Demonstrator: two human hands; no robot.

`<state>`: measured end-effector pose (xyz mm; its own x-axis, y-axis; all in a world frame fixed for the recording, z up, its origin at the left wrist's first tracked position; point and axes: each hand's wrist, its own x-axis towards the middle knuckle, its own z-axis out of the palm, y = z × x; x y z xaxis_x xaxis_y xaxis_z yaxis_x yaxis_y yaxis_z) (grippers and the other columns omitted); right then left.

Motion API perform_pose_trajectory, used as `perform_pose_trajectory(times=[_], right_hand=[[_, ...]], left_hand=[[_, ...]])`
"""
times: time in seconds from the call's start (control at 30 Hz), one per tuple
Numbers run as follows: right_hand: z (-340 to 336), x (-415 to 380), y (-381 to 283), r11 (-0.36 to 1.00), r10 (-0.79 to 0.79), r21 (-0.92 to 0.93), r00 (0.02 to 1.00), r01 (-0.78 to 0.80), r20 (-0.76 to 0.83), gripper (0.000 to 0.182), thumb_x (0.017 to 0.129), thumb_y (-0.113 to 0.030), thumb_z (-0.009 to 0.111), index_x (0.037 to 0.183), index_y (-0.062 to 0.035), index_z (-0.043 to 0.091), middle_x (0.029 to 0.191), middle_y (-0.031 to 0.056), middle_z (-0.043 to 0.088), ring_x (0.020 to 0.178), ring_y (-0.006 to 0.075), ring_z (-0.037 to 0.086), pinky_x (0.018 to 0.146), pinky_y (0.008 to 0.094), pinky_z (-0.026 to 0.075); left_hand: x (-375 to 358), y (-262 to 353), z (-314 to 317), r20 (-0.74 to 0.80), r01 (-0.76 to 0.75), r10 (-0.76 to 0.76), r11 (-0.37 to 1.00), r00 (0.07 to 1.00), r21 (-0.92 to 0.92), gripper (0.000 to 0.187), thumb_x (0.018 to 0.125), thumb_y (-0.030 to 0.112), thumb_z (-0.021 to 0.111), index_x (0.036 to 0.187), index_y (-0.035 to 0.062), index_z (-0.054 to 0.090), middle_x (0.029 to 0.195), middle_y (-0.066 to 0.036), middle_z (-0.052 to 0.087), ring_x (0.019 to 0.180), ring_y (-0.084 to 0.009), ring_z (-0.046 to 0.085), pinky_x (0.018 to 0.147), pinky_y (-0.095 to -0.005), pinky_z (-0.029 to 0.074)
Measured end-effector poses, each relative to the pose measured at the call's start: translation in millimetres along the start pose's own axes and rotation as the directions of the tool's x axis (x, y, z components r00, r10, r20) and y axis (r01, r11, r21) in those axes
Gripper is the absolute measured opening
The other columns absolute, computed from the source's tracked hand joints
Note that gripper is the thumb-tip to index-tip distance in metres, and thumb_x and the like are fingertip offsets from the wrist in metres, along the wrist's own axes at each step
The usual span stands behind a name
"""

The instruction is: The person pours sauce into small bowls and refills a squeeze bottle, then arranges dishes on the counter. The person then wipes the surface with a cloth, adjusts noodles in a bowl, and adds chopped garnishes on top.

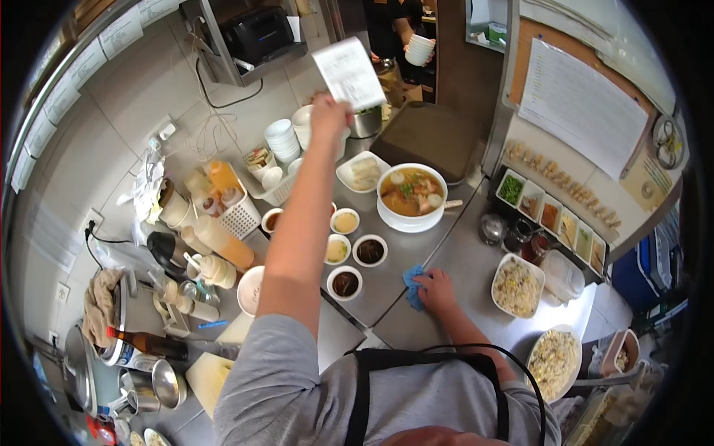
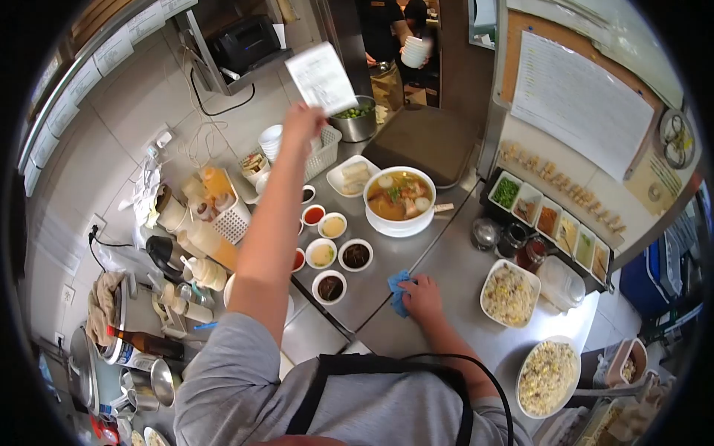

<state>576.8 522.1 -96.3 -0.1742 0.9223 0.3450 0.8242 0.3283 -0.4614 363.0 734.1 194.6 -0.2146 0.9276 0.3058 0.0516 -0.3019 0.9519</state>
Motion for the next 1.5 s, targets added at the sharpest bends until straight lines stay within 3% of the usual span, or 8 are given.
perform_pose_trajectory(times=[0.37, 0.47, 0.63, 0.73, 0.83, 1.03, 1.3, 1.5], right_hand=[[-81, -110, 19, 0.985, 0.011, 0.149, 0.903, -0.083, 0.429, 0.022, 0.063, -0.020, 0.058, 0.085, -0.0198, 0.062, 0.085, 0.0089, 0.051, 0.079, 0.0279, 0.051, 0.068, 0.0394, 0.042], [-88, -75, 9, 1.000, 0.028, 0.007, 0.994, -0.029, 0.108, 0.021, 0.064, -0.018, 0.057, 0.084, -0.0146, 0.058, 0.084, 0.0106, 0.051, 0.078, 0.0302, 0.052, 0.066, 0.0409, 0.042], [-42, -42, 17, 0.982, 0.178, -0.074, 0.983, -0.173, 0.055, 0.021, 0.066, -0.011, 0.052, 0.085, -0.0174, 0.057, 0.088, 0.0068, 0.051, 0.085, 0.0284, 0.051, 0.071, 0.0408, 0.041], [-29, -39, 22, 0.965, 0.194, -0.191, 0.980, -0.181, 0.050, 0.023, 0.065, -0.008, 0.052, 0.084, -0.0201, 0.057, 0.087, 0.0051, 0.051, 0.087, 0.0268, 0.049, 0.072, 0.0411, 0.040], [-26, -40, 25, 0.970, 0.185, -0.171, 0.982, -0.175, 0.046, 0.024, 0.065, -0.008, 0.051, 0.082, -0.0214, 0.058, 0.088, 0.0039, 0.050, 0.087, 0.0260, 0.049, 0.073, 0.0404, 0.039], [-28, -35, 26, 0.955, 0.253, -0.181, 0.963, -0.233, 0.093, 0.022, 0.065, -0.009, 0.053, 0.081, -0.0226, 0.059, 0.089, 0.0030, 0.050, 0.087, 0.0248, 0.048, 0.074, 0.0390, 0.038], [-25, -14, 5, 0.948, 0.277, -0.186, 0.957, -0.257, 0.091, 0.019, 0.066, -0.010, 0.053, 0.078, -0.0230, 0.060, 0.091, 0.0031, 0.048, 0.091, 0.0236, 0.045, 0.076, 0.0376, 0.036], [-39, -11, 18, 0.798, 0.254, -0.566, 0.967, -0.208, 0.002, 0.012, 0.068, -0.014, 0.052, 0.076, -0.0182, 0.059, 0.091, 0.0035, 0.048, 0.089, 0.0226, 0.045, 0.073, 0.0373, 0.036]], left_hand=[[-264, -172, 53, 0.321, 0.586, -0.574, 0.808, 0.754, 0.069, 0.014, 0.070, 0.005, 0.051, 0.081, -0.0019, 0.049, 0.063, -0.007, 0.054, 0.046, -0.0095, 0.047, 0.040, -0.0201, 0.037], [-291, -198, 61, 0.349, 0.631, -0.640, 0.760, 0.684, 0.157, 0.015, 0.070, 0.007, 0.051, 0.084, 0.0011, 0.047, 0.064, -0.006, 0.054, 0.045, -0.0075, 0.047, 0.036, -0.0183, 0.033], [-303, -200, 68, 0.362, 0.624, -0.660, 0.748, 0.659, 0.228, 0.017, 0.070, 0.006, 0.051, 0.086, 0.0004, 0.047, 0.068, -0.006, 0.056, 0.046, -0.0082, 0.049, 0.037, -0.0190, 0.036], [-302, -214, 64, 0.403, 0.530, -0.593, 0.805, 0.697, 0.267, 0.025, 0.070, 0.008, 0.055, 0.092, -0.0015, 0.047, 0.069, -0.007, 0.057, 0.050, -0.0102, 0.050, 0.043, -0.0211, 0.040], [-303, -218, 54, 0.330, 0.151, -0.306, 0.894, 0.893, 0.421, 0.031, 0.069, 0.009, 0.057, 0.098, 0.0011, 0.051, 0.076, -0.011, 0.057, 0.065, -0.0199, 0.055, 0.058, -0.0306, 0.045], [-300, -226, 46, 0.531, -0.392, 0.036, 0.717, 0.846, 0.576, 0.049, 0.064, 0.017, 0.065, 0.111, 0.0151, 0.049, 0.100, -0.005, 0.056, 0.100, -0.0279, 0.041, 0.084, -0.0395, 0.031], [-302, -233, 44, 0.562, -0.460, 0.056, 0.644, 0.825, 0.611, 0.045, 0.065, 0.024, 0.065, 0.107, 0.0136, 0.052, 0.109, -0.002, 0.052, 0.104, -0.0280, 0.039, 0.083, -0.0406, 0.030], [-301, -232, 43, 0.567, -0.455, 0.049, 0.655, 0.823, 0.603, 0.046, 0.065, 0.022, 0.064, 0.108, 0.0119, 0.051, 0.109, -0.004, 0.051, 0.104, -0.0285, 0.039, 0.083, -0.0410, 0.030]])
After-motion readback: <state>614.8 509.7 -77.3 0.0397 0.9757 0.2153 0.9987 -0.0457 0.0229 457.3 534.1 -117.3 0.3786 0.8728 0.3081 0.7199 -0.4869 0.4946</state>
